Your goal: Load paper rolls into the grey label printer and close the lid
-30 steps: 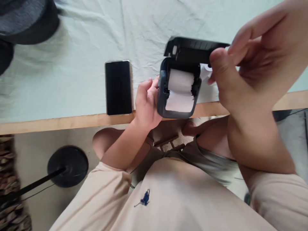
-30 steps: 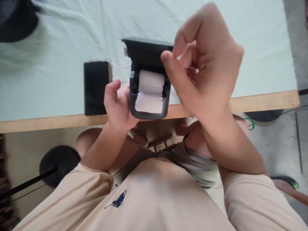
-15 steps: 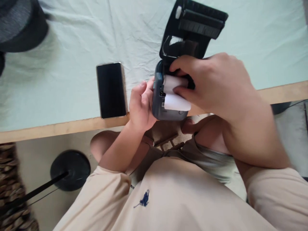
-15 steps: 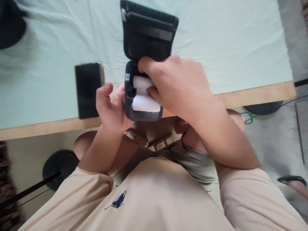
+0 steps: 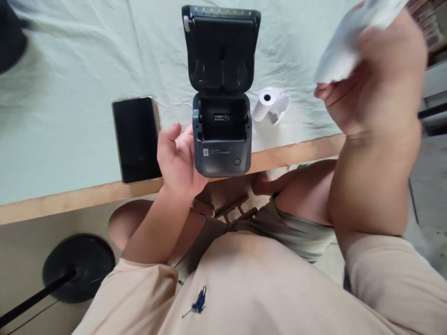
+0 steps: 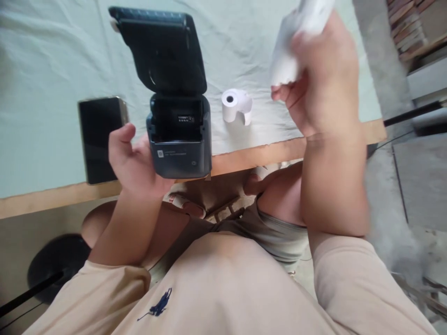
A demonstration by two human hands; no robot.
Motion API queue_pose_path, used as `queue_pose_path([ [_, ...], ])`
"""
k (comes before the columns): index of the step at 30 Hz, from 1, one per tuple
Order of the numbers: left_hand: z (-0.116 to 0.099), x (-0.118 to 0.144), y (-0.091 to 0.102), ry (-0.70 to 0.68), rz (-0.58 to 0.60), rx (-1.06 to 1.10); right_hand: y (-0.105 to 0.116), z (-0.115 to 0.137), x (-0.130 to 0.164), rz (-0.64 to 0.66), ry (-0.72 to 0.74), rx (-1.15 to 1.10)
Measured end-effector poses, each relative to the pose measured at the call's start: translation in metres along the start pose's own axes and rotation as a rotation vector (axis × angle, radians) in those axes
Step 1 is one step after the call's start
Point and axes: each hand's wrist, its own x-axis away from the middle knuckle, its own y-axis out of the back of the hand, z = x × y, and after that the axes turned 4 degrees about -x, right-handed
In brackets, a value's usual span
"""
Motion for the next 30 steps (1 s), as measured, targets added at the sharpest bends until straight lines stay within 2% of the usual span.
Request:
queue_pose_path([
  [2, 0.0, 0.0, -0.002, 0.005, 0.002, -0.02, 0.0, -0.018, 0.004, -0.071, 0.03, 0.045],
  [6, 0.0, -0.002, -0.004, 0.016, -0.027, -0.05, 0.0, -0.037, 0.013, -0.053, 0.122, 0.26],
  [10, 0.0, -0.004, -0.004, 0.007, -0.008, -0.036, 0.006, -0.045, 0.014, -0.039, 0.022, 0.492],
  [13, -0.001, -0.003, -0.006, 0.01, -0.022, -0.006, 0.004, -0.033, 0.019, -0.067, 0.039, 0.524],
  [16, -0.001, -0.002, -0.007, 0.019, -0.024, 0.003, -0.009, -0.012, 0.028, -0.118, 0.239, 0.478],
  [18, 0.0, -0.002, -0.006, 0.004, -0.003, -0.023, -0.024, -0.004, 0.032, -0.029, 0.331, 0.505],
  [19, 0.0, -0.002, -0.006, -0.01, 0.005, -0.039, -0.032, -0.003, 0.033, 0.056, 0.335, 0.55],
  [21, 0.001, -0.003, -0.004, -0.024, 0.017, -0.055, -0.047, -0.006, 0.032, 0.213, 0.289, 0.665],
  [23, 0.002, -0.002, -0.003, -0.022, 0.017, -0.033, -0.057, -0.012, 0.03, 0.284, 0.252, 0.725],
  [26, 0.001, 0.0, -0.003, -0.001, 0.008, 0.028, -0.059, -0.015, 0.027, 0.269, 0.274, 0.662],
  [30, 0.001, 0.001, -0.003, -0.001, 0.021, 0.044, -0.047, 0.006, 0.025, 0.166, 0.394, 0.546],
])
